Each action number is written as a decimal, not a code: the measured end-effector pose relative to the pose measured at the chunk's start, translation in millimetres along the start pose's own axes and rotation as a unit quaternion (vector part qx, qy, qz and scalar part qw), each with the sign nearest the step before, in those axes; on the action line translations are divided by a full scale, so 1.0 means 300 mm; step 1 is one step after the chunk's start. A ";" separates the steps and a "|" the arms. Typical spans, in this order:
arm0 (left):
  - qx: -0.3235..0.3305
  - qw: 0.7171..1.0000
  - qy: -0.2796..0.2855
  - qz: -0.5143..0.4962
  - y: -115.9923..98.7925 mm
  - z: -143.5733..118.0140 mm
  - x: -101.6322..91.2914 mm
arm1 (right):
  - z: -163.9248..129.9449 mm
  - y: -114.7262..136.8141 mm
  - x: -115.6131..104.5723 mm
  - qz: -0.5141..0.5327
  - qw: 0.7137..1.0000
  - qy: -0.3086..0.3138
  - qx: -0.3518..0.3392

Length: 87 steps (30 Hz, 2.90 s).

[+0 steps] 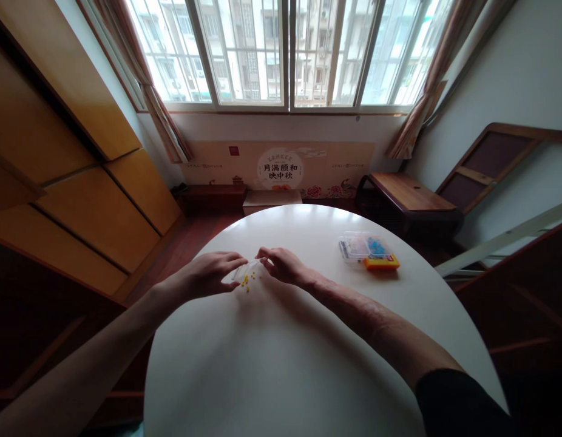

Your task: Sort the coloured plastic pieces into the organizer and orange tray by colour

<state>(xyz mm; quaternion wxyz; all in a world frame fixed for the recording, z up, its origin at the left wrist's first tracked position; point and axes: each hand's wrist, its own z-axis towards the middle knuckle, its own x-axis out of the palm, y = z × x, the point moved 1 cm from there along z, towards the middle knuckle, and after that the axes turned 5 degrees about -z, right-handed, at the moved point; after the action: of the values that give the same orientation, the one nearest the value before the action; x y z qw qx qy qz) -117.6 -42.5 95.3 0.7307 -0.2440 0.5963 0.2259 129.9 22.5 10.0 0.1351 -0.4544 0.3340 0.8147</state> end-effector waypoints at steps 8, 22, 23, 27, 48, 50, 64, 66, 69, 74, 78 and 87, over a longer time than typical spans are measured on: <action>-0.066 0.992 -0.092 -0.055 0.062 0.012 0.013 | 0.018 -0.016 -0.067 0.010 0.995 -0.096 0.023; -0.214 0.865 -0.193 -0.411 0.110 0.257 0.242 | -0.033 -0.109 -0.168 0.014 0.983 -0.161 0.087; -0.223 0.865 -0.187 -0.410 0.122 0.258 0.255 | -0.059 -0.110 -0.190 -0.008 0.983 -0.168 0.075; -0.270 0.864 -0.169 -0.391 0.160 0.244 0.294 | -0.204 -0.148 -0.339 -0.085 0.986 -0.140 0.025; -0.226 0.927 -0.180 -0.241 0.080 0.207 0.176 | -0.498 -0.559 -0.646 -0.159 0.982 0.049 0.084; -0.205 0.923 -0.234 -0.226 0.023 0.224 0.155 | -0.484 -0.508 -0.651 -0.146 0.987 0.032 0.060; -0.126 0.875 -0.086 -0.459 -0.221 0.367 0.317 | -0.381 -0.134 -0.504 0.039 0.991 0.107 -0.069; -0.126 0.851 -0.068 -0.504 -0.210 0.377 0.322 | -0.379 -0.124 -0.492 0.053 0.990 0.112 -0.074; -0.105 0.822 -0.046 -0.558 -0.203 0.395 0.324 | -0.375 -0.114 -0.481 0.075 0.988 0.111 -0.080; -0.107 0.820 -0.061 -0.559 -0.206 0.409 0.331 | -0.382 -0.106 -0.477 0.090 0.986 0.116 -0.081; -0.134 0.838 -0.096 -0.521 -0.198 0.402 0.339 | -0.397 -0.117 -0.446 0.094 0.991 0.084 -0.044; -0.146 0.812 -0.135 -0.549 -0.213 0.385 0.335 | -0.404 -0.094 -0.376 -0.060 0.995 0.067 0.047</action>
<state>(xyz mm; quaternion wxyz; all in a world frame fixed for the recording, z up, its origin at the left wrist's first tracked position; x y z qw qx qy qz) 28.7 -15.9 21.9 0.7619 -0.6018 0.2184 -0.0978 285.4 -28.1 47.8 0.1822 -0.5203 0.3519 0.7565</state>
